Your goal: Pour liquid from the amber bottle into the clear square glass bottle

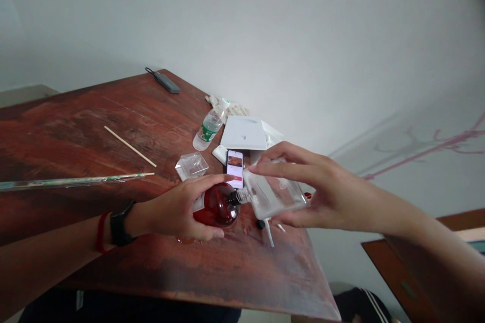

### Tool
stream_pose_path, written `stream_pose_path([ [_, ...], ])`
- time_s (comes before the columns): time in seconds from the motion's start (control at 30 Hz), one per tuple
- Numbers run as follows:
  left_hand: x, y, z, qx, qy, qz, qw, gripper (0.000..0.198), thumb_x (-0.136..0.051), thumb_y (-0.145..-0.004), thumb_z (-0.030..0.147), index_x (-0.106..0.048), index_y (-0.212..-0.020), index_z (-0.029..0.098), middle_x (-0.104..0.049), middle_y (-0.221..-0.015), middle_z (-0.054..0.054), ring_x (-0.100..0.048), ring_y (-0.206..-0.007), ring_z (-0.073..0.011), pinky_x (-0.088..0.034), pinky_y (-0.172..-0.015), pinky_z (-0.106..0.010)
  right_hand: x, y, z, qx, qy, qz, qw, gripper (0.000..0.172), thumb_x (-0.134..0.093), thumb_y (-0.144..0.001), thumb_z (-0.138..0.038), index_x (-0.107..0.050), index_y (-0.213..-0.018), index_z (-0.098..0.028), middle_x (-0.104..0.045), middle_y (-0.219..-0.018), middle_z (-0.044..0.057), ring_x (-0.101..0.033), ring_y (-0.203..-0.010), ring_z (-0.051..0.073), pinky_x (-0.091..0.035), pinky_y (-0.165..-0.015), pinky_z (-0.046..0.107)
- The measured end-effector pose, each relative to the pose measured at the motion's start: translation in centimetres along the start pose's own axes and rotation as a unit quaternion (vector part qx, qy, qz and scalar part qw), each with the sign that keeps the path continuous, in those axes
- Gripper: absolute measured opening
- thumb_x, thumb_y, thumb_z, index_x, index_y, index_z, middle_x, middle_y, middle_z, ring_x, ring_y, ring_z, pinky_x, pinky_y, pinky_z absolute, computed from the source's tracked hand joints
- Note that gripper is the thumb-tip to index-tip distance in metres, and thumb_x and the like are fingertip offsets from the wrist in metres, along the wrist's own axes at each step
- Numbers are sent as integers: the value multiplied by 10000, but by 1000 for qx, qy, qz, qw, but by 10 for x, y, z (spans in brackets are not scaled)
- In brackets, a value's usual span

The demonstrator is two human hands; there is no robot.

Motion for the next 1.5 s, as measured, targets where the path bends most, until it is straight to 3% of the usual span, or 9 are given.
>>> stream_pose_path([
  [0.37,-3,-3,3,7,32,-33,999,1003,-950,-746,279,-462,-1622,243,-663,-1511,-141,-671,-1353,-340,-491,-1228,-485,-22,20,31,-42,-48,50,997,693,-836,-920,-429,-568,-1550,-317,-633,-1429,127,-646,-1306,299,-581,-1092,480],
  [0.53,-7,-1,-5,29,57,-40,997,982,-950,-740,279,-481,-1603,236,-675,-1483,-137,-690,-1307,-335,-557,-1142,-452,-52,37,53,-71,-132,113,982,823,-837,-912,-396,-442,-1633,-374,-560,-1565,119,-559,-1441,332,-523,-1173,581],
  [0.63,-10,-1,-11,48,76,-46,995,972,-943,-732,258,-491,-1592,233,-708,-1429,-124,-714,-1259,-333,-565,-1127,-465,-71,46,71,-91,-191,168,963,786,-834,-909,-388,-484,-1612,-366,-566,-1550,118,-587,-1405,332,-517,-1181,574],
  [0.77,-12,-1,-17,62,113,-54,990,914,-912,-775,258,-487,-1584,246,-750,-1354,-100,-748,-1201,-322,-574,-1115,-485,-102,58,99,-113,-299,260,911,719,-885,-854,-416,-594,-1509,-362,-604,-1515,99,-598,-1392,347,-527,-1167,528],
  [0.87,-8,0,-22,65,108,-35,991,905,-931,-764,287,-507,-1562,233,-746,-1354,-102,-747,-1197,-323,-551,-1148,-501,-137,63,121,-128,-439,317,831,679,-894,-823,-508,-617,-1421,-340,-667,-1422,99,-678,-1282,344,-609,-1048,501],
  [1.0,-2,4,-34,83,68,-5,994,903,-945,-778,328,-499,-1556,218,-698,-1426,-129,-709,-1271,-335,-517,-1192,-510,-187,65,143,-166,-559,357,730,769,-911,-754,-592,-554,-1388,-344,-705,-1300,103,-744,-997,303,-661,-758,424],
  [1.07,0,6,-37,84,53,8,995,887,-941,-794,331,-493,-1554,232,-669,-1466,-133,-688,-1311,-337,-537,-1175,-485,-200,64,148,-175,-584,373,700,764,-928,-733,-579,-553,-1356,-346,-701,-1288,95,-735,-1013,298,-652,-800,428],
  [1.23,2,8,-37,84,24,22,996,844,-940,-819,340,-491,-1531,277,-675,-1451,-115,-698,-1301,-318,-567,-1149,-436,-205,58,147,-158,-591,407,679,720,-958,-717,-502,-562,-1292,-327,-709,-1284,76,-700,-1159,283,-592,-1000,431],
  [1.5,8,9,-47,91,-36,38,995,818,-932,-836,431,-482,-1497,259,-673,-1449,-148,-682,-1326,-354,-557,-1150,-499,-221,42,149,-122,-630,372,671,712,-970,-717,-359,-481,-1234,-340,-676,-1270,48,-691,-1124,229,-574,-961,390],
])
Point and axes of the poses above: each hand's wrist, its own y-axis away from the middle knuckle, its own x-axis out of the back of the hand, z = x × y, the point moved 10 cm from there along -y, towards the middle knuckle
